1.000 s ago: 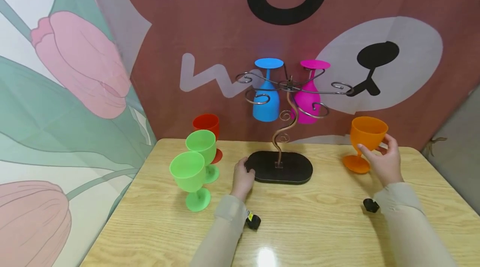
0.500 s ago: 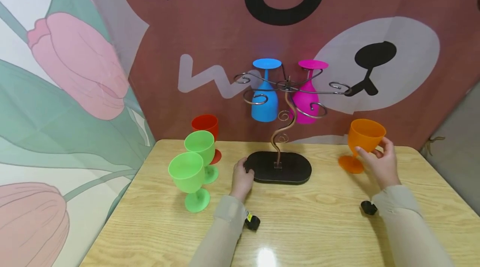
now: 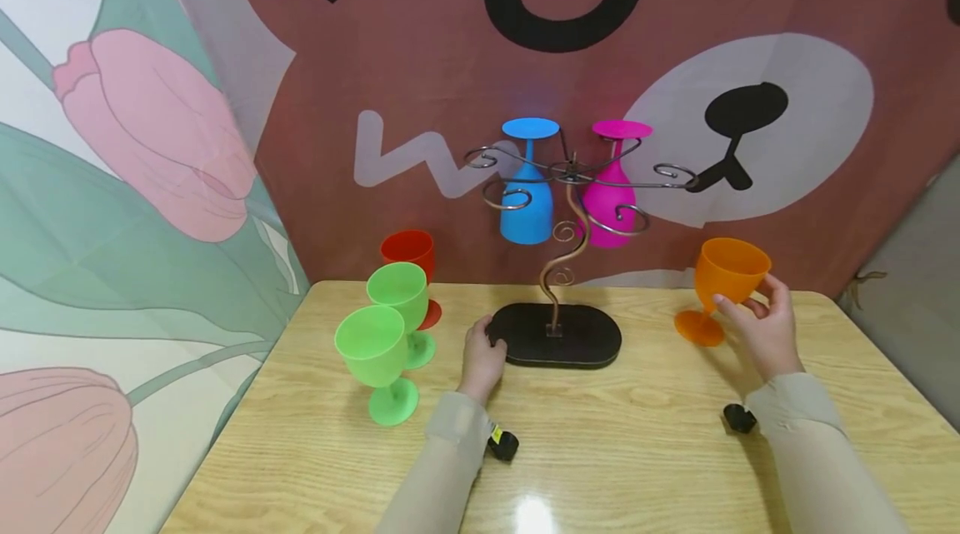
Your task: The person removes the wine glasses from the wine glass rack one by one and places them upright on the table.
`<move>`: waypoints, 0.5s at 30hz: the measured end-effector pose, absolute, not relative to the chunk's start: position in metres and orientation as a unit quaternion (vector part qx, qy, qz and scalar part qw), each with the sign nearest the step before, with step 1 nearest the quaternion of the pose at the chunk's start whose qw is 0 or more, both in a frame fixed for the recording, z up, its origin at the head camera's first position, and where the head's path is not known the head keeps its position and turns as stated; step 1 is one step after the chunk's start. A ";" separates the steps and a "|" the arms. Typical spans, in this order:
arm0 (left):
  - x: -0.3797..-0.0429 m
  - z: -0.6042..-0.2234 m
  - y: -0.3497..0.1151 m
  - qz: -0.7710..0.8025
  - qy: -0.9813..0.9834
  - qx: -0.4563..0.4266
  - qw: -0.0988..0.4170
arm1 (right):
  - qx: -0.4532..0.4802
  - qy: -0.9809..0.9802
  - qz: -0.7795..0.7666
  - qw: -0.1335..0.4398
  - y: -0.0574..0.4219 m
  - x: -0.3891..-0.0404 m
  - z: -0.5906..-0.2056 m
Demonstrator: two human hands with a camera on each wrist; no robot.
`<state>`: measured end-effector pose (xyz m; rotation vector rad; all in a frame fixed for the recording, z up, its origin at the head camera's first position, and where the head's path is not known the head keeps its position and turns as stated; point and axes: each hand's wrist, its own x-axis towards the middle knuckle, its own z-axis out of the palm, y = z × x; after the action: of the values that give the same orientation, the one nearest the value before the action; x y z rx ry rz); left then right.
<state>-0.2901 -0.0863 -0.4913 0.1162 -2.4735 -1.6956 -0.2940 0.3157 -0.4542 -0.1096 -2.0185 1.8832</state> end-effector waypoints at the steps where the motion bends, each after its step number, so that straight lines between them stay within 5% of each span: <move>1: -0.290 -0.491 -0.086 -0.562 -0.823 0.038 0.072 | -0.036 -0.715 0.670 0.194 0.316 -0.295 -0.455; 15: -0.292 -0.494 -0.088 -0.578 -0.811 0.028 0.082 | -0.046 -0.759 0.609 0.226 0.314 -0.294 -0.453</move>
<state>-0.2923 -0.0884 -0.4943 0.0846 -2.4240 -1.7273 -0.2943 0.3144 -0.4528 -0.1267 -2.0918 1.6796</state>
